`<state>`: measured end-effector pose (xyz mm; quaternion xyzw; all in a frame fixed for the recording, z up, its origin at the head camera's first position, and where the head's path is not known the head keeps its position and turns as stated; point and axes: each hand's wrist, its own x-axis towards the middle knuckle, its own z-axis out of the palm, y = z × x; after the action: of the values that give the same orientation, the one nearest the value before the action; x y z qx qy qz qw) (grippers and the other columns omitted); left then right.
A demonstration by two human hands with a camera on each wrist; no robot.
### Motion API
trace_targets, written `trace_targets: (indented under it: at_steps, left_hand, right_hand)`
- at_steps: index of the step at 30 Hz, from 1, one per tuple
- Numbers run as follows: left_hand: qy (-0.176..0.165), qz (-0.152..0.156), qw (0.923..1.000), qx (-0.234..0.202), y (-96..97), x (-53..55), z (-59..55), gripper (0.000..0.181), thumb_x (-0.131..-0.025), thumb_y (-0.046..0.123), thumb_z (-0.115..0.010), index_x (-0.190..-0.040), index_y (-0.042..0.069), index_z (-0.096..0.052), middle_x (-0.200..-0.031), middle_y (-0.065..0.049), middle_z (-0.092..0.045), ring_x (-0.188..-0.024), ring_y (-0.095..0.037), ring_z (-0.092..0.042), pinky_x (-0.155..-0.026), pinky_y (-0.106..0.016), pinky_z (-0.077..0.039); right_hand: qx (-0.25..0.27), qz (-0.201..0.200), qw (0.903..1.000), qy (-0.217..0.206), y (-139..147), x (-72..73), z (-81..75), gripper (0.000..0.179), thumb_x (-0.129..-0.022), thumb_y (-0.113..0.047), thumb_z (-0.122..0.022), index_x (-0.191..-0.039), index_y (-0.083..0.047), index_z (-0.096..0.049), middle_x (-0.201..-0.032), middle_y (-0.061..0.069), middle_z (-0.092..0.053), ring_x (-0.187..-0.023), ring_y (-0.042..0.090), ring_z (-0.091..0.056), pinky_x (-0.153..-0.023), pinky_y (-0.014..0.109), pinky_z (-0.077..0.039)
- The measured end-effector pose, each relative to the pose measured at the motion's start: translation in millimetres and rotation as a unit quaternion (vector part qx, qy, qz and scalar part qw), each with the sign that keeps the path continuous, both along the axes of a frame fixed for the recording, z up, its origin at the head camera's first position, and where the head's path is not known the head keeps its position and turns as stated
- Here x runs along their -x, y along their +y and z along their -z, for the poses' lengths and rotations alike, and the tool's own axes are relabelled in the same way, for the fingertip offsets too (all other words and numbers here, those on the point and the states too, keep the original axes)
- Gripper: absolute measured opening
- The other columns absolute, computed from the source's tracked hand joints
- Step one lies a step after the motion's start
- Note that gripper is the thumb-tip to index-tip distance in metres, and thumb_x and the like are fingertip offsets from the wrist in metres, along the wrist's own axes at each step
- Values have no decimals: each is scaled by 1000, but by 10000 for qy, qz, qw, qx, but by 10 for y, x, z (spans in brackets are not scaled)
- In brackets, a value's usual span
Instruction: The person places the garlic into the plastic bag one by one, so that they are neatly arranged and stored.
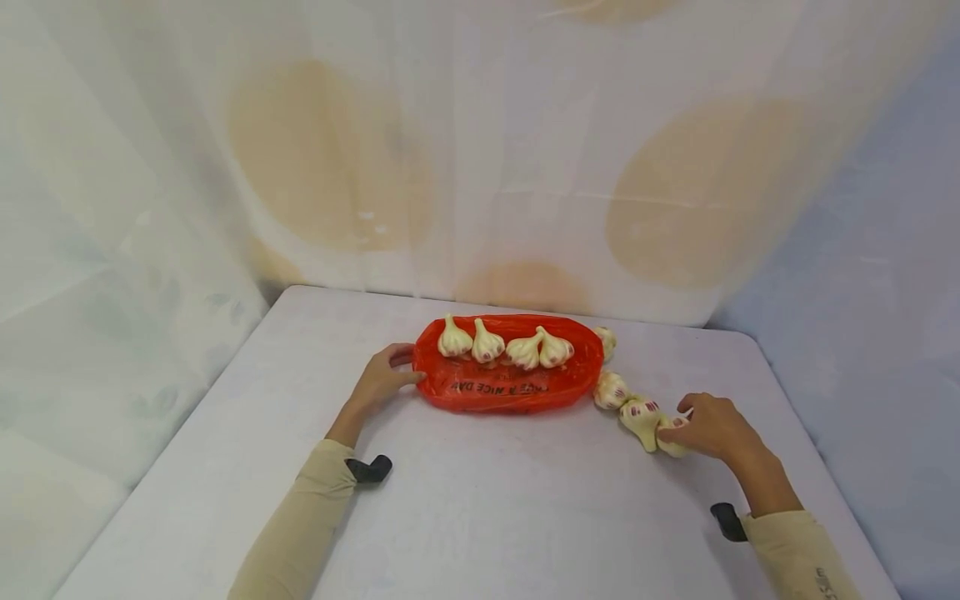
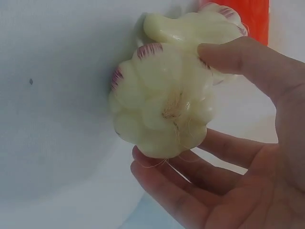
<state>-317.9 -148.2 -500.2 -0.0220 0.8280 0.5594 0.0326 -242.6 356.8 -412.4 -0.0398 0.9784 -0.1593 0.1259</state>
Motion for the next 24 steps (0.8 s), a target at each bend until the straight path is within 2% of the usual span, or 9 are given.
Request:
trace_targets:
  at_steps: [5, 11, 17, 24]
  left_hand:
    - [9, 10, 10000, -18, 11, -11, -20, 59, -81, 17, -78, -134, 9, -54, -131, -8, -57, -122, -26, -52, -100, -43, -47]
    - [38, 18, 10000, -11, 12, -29, -33, 59, -81, 17, -77, -134, 9, -53, -132, -9, -57, -122, -26, -51, -101, -44, -46]
    - [26, 5, 10000, 9, 10, -29, -19, 60, -81, 17, -78, -135, 9, -53, -131, -9, -57, -122, -26, -51, -101, -43, -46]
    - [13, -10, 10000, 11, 9, -18, -1, 61, -81, 17, -78, -136, 10, -52, -132, -8, -57, -123, -25, -51, -101, -43, -46]
  right_hand:
    - [26, -26, 9999, 108, 10, -21, 17, 57, -79, -38, -76, -103, 11, -62, -90, 21, -64, -78, 31, -58, -61, 45, -52]
    - [-9, 52, 10000, 78, 25, -17, -1, 60, -77, -38, -78, -104, 13, -62, -91, 21, -64, -78, 30, -58, -62, 45, -53]
    - [13, 112, 9996, 263, 57, -37, -69, 63, -76, -36, -79, -107, 15, -61, -92, 23, -63, -76, 29, -57, -60, 42, -53]
    - [156, 65, 9938, 1100, 60, -22, -139, 66, -76, -35, -79, -110, 18, -60, -97, 31, -63, -82, 37, -58, -63, 49, -52]
